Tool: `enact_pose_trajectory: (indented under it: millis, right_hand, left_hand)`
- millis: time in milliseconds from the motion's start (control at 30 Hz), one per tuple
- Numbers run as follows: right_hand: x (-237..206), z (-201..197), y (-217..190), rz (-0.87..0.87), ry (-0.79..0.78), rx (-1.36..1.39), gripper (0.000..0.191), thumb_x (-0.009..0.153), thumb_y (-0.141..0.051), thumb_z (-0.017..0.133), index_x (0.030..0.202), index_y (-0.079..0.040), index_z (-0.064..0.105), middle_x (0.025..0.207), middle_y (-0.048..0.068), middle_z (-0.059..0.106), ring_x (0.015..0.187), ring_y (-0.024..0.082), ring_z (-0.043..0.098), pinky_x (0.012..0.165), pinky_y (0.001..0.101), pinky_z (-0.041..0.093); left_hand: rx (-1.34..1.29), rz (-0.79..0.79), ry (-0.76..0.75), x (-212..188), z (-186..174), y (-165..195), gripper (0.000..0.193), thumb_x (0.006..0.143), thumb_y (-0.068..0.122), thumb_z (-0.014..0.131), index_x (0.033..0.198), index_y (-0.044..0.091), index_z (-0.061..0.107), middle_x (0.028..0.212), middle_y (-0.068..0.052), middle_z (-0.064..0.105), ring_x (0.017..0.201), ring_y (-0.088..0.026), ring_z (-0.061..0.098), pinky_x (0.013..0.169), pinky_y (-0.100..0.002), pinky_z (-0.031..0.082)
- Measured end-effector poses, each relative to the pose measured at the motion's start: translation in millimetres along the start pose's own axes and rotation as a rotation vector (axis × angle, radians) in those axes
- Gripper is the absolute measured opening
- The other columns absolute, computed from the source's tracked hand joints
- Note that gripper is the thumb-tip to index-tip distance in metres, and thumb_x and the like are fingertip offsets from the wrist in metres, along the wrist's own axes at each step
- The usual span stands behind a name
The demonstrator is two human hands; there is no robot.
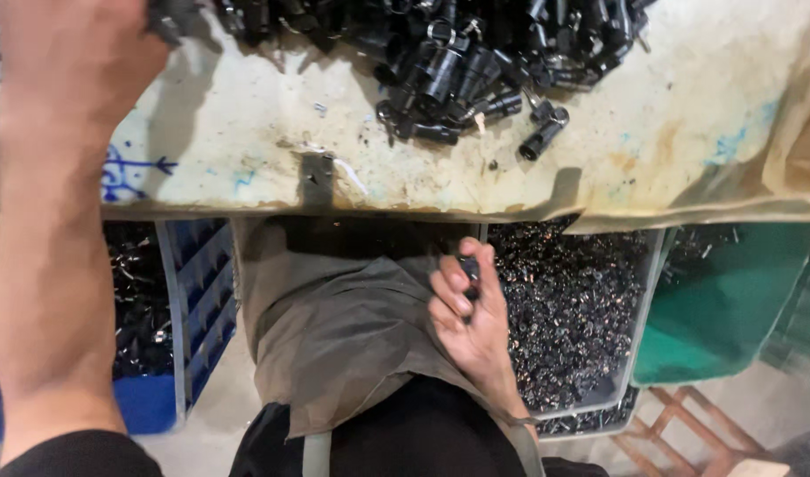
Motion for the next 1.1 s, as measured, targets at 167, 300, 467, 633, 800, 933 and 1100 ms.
enact_pose_trajectory:
  millis: [167,300,467,633,800,933,1100]
  right_hand:
    - [-1.5,-28.2,0.6,-0.021,0.309,-0.146,0.025,0.101,-0.023,0.051,0.122,-0.010,0.055,0.102,0.011,0.057,0.077,0.016,0.052,0.053,0.0249,0.043]
    - [3.1,-10.5,-0.5,0.006,0.161,-0.226,0.026,0.102,-0.016,0.054,0.127,-0.009,0.055,0.104,0.013,0.059,0.074,0.014,0.052,0.051,0.0240,0.042]
    - [2.6,-5.1,-5.8,-0.024,-0.011,-0.314,0.024,0.110,-0.020,0.058,0.127,-0.003,0.057,0.098,0.017,0.062,0.072,0.016,0.055,0.052,0.0267,0.042]
    - [-8.4,-10.8,-20.8,-0.293,0.097,-0.895,0.025,0.105,-0.022,0.068,0.116,0.000,0.063,0.106,0.013,0.063,0.082,0.013,0.057,0.070,0.0225,0.047]
    - [-12.4,8.7,-22.2,-0.489,0.034,-1.282,0.026,0.108,-0.024,0.067,0.117,0.001,0.065,0.107,0.012,0.064,0.093,0.012,0.059,0.085,0.0224,0.049]
    - [-11.1,13.7,-24.9,-0.473,-0.009,-1.273,0.026,0.105,-0.023,0.068,0.113,0.002,0.068,0.117,0.016,0.070,0.087,0.012,0.063,0.077,0.0230,0.052]
    - [-25.3,47.5,-26.2,-0.798,-0.173,-1.561,0.017,0.096,-0.017,0.077,0.108,-0.007,0.069,0.107,0.014,0.075,0.086,0.017,0.073,0.074,0.0250,0.062]
  left_hand:
    - [-0.589,-0.234,0.280,-18.9,-35.1,13.8,0.029,0.090,0.026,0.076,0.109,0.007,0.066,0.093,-0.010,0.067,0.080,-0.023,0.066,0.071,-0.035,0.053]
    - [-1.707,-0.586,0.452,-47.4,-28.2,69.1,0.042,0.094,0.040,0.076,0.116,0.008,0.062,0.100,-0.009,0.065,0.085,-0.021,0.066,0.077,-0.033,0.056]
    - [-1.841,-0.439,-0.118,-75.9,-43.9,193.0,0.039,0.096,0.036,0.076,0.120,0.009,0.062,0.101,-0.003,0.062,0.089,-0.017,0.060,0.089,-0.031,0.050]
    - [-1.316,-0.162,0.023,-63.0,-71.9,227.0,0.033,0.084,0.017,0.087,0.105,0.010,0.062,0.085,-0.002,0.064,0.075,-0.021,0.060,0.084,-0.040,0.043]
    - [-1.271,-0.066,0.116,-59.0,-77.1,228.6,0.035,0.077,0.003,0.080,0.105,0.008,0.059,0.083,-0.004,0.060,0.077,-0.025,0.060,0.084,-0.042,0.045]
    - [-1.335,-0.064,0.022,-65.1,-67.3,235.0,0.043,0.071,0.004,0.080,0.109,0.006,0.060,0.087,-0.009,0.065,0.074,-0.028,0.065,0.068,-0.039,0.047]
    - [-1.365,-0.161,-0.225,-72.0,-53.0,244.7,0.082,0.061,0.012,0.075,0.139,0.001,0.052,0.080,-0.012,0.067,0.068,-0.033,0.069,0.061,-0.041,0.055]
Point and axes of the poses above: each hand's wrist, its own x-axis towards the middle knuckle, its own z-axis out of the palm, y = z × x, the point moved 8 cm from there along x, towards the middle knuckle
